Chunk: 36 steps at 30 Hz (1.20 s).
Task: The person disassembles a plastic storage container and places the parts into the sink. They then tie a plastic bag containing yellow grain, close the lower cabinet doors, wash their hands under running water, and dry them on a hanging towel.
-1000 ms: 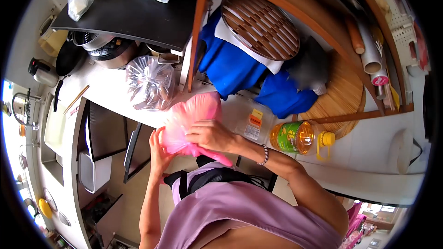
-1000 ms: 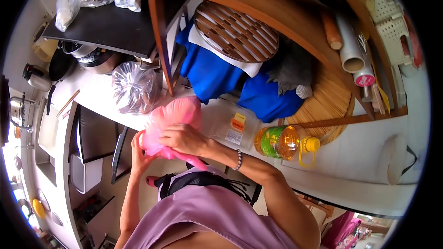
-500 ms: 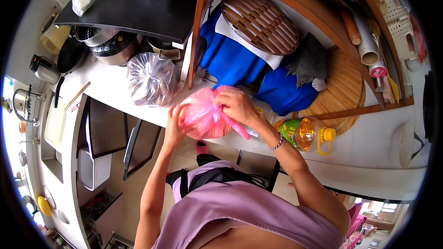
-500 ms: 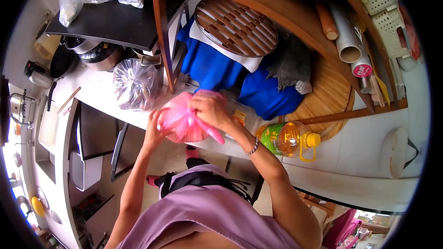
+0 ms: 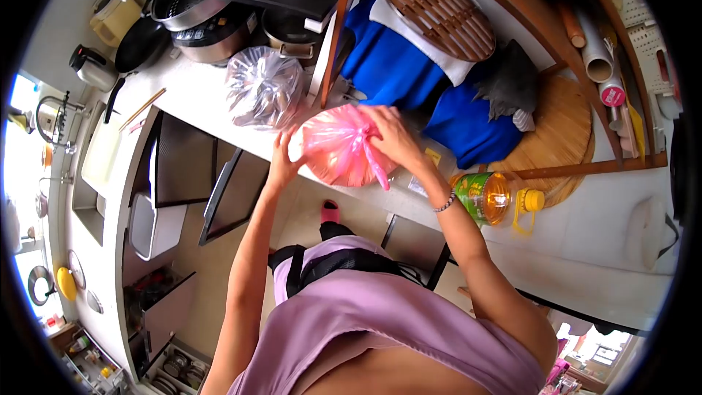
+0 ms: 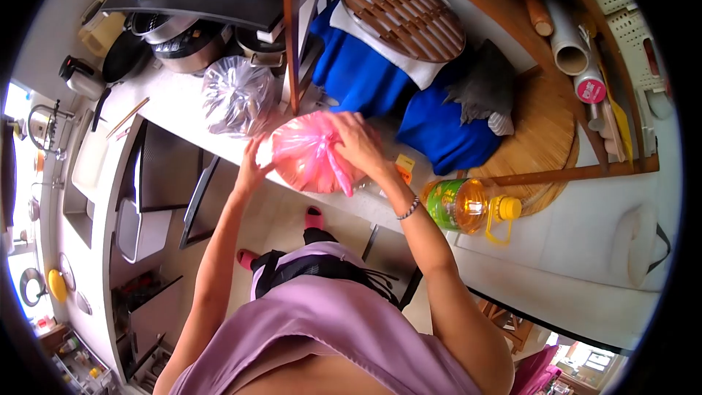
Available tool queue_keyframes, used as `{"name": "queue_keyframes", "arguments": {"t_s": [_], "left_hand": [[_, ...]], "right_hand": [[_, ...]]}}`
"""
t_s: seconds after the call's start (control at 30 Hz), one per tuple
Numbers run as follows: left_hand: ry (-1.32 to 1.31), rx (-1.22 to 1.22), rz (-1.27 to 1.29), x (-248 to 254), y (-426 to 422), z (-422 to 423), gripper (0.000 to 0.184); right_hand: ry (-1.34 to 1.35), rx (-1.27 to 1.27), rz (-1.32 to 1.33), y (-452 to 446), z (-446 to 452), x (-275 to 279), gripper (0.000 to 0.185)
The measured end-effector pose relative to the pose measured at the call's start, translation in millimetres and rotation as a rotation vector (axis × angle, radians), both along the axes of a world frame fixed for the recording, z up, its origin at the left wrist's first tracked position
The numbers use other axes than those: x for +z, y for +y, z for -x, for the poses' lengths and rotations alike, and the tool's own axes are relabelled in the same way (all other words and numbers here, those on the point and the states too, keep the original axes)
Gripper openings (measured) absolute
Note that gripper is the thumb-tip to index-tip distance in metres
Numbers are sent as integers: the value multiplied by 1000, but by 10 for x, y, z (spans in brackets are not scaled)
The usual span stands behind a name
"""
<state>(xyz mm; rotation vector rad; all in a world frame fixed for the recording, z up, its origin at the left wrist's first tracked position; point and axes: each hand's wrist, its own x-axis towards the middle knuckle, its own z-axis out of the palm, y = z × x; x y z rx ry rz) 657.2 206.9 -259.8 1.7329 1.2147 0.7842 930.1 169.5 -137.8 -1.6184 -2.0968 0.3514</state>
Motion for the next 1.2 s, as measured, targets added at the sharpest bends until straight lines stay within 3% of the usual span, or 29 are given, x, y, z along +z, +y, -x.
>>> {"name": "queue_keyframes", "arguments": {"t_s": [0.07,0.13,0.2,0.27,0.37,0.53,0.57,0.6,0.67,0.7,0.77,0.8,0.83,0.9,0.93,0.97,1.0,1.07,1.1,1.13,1.17,1.2], "left_hand": [[-234,40,119,100,18,199,69],[-494,230,593,525,-64,404,57],[-651,231,685,761,-110,687,49],[-773,187,648,884,-228,921,49],[-861,133,677,946,-572,1249,48],[-888,161,915,432,-1162,1720,49],[-868,159,899,353,-1242,1751,48],[-847,155,879,292,-1300,1767,48],[-835,152,826,247,-1440,1724,48],[-711,116,560,267,-1491,1669,47],[-409,53,95,242,-1490,1582,51],[-230,-21,-237,-227,-1292,1621,54],[-239,-51,-245,-65,-1171,1698,54],[-397,1,-128,544,-987,1991,56],[-494,46,-77,794,-905,2172,57],[-606,86,-47,1095,-877,2379,59],[-726,115,-21,1412,-874,2565,60],[-952,147,26,1914,-902,2810,62],[-1009,197,49,2038,-932,2908,64],[-991,257,84,2045,-936,3011,65],[-890,314,116,1935,-867,3185,66],[-538,284,115,1366,-643,3554,62]], "right_hand": [[-275,-91,-142,-137,3,65,64],[-308,-152,-245,-225,205,437,59],[-138,-130,-320,-309,486,710,52],[-21,-101,-397,-478,899,825,28],[133,-63,-338,-827,1561,553,13],[322,-200,-18,-1434,2386,-685,11],[491,-305,241,-1504,2464,-950,12],[488,-305,235,-1553,2542,-1219,12],[1122,-667,440,-1679,2716,-1627,19],[1410,-680,537,-1673,2825,-1674,39],[1602,-469,707,-1310,3340,-1159,60],[1770,-280,579,-1081,3766,-785,69],[1651,-180,329,-901,4130,-520,63],[965,149,-246,-642,4411,144,45],[489,180,-345,-661,4489,351,54],[371,247,-468,-596,4528,214,53],[426,242,-434,-523,4470,-177,52],[284,19,-251,-741,4065,-698,49],[316,-41,-66,-993,3810,-1226,46],[333,-110,116,-1250,3558,-1726,44],[341,-122,35,-1802,3195,-1536,46],[419,-198,58,-2216,2843,-1707,49]]}}
